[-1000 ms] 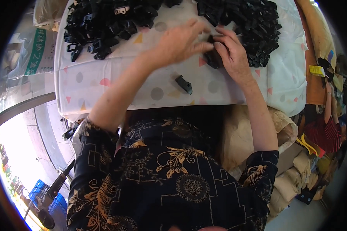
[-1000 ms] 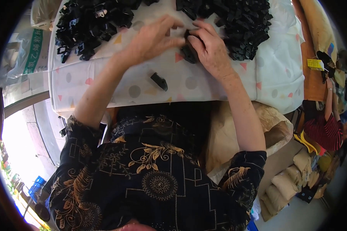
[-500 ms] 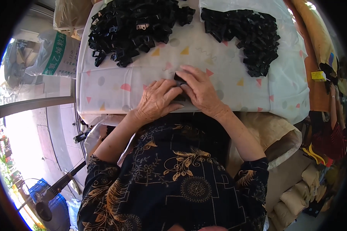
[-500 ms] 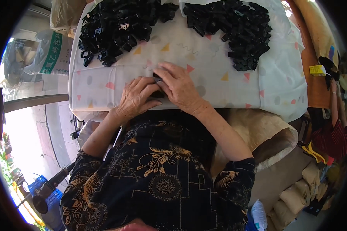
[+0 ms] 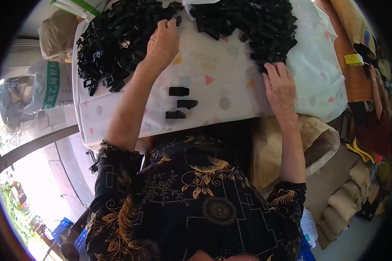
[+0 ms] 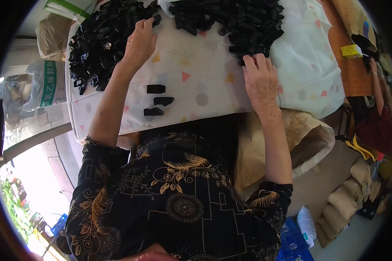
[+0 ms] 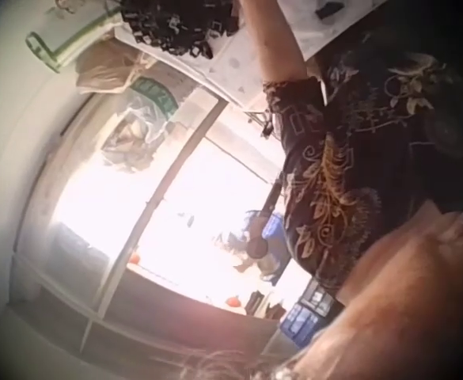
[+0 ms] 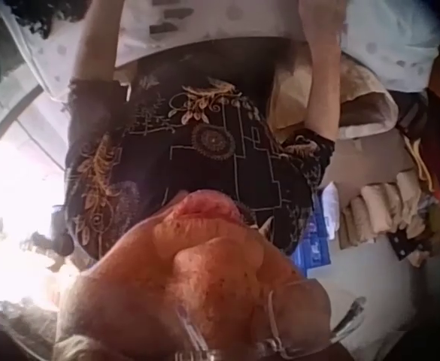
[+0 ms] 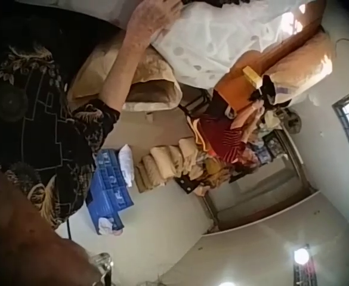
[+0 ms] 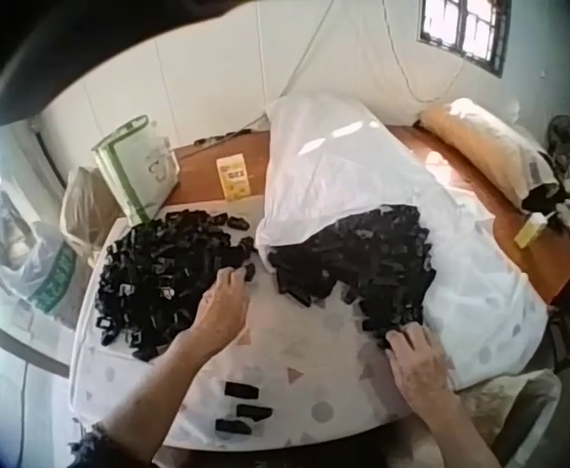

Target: Sorting and placing small black plastic components into a white plastic bag on a worktable.

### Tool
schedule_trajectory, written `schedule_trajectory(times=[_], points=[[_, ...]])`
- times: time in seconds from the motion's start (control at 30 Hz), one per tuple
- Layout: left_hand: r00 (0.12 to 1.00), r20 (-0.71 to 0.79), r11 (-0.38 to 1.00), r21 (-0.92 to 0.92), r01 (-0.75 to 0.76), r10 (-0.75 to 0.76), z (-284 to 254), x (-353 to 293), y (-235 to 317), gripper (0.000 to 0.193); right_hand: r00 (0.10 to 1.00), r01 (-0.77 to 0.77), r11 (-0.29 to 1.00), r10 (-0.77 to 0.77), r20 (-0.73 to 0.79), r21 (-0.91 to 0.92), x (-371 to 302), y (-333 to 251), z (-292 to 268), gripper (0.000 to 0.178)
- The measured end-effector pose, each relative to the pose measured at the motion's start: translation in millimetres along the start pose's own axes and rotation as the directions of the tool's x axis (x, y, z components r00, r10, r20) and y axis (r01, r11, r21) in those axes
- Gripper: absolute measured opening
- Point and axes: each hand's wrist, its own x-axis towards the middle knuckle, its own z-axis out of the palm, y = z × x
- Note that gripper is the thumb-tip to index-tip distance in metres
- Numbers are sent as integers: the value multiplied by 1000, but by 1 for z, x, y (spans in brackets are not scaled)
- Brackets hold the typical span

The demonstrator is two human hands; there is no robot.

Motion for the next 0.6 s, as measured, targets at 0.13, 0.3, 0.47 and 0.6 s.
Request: schedule_trajectory(times=[0.13, 0.3, 0.47, 0.6], points=[[984, 83, 988, 8, 156, -156, 1, 13, 8, 45, 998, 40, 999, -41, 50, 9, -3, 1, 0, 29], [998, -34, 992, -116, 40, -44, 1, -5, 11, 24, 998, 45, 999, -46, 46, 21, -18, -9, -1, 30], [993, -58, 970, -214, -114, 104, -7, -32, 27, 23, 993, 71, 963, -45, -105, 260, -28, -30, 8, 29], [990, -18, 959, -248, -137, 137, -21, -48, 44, 23, 995, -98, 900, 102, 14, 426, -37, -36, 17, 28]])
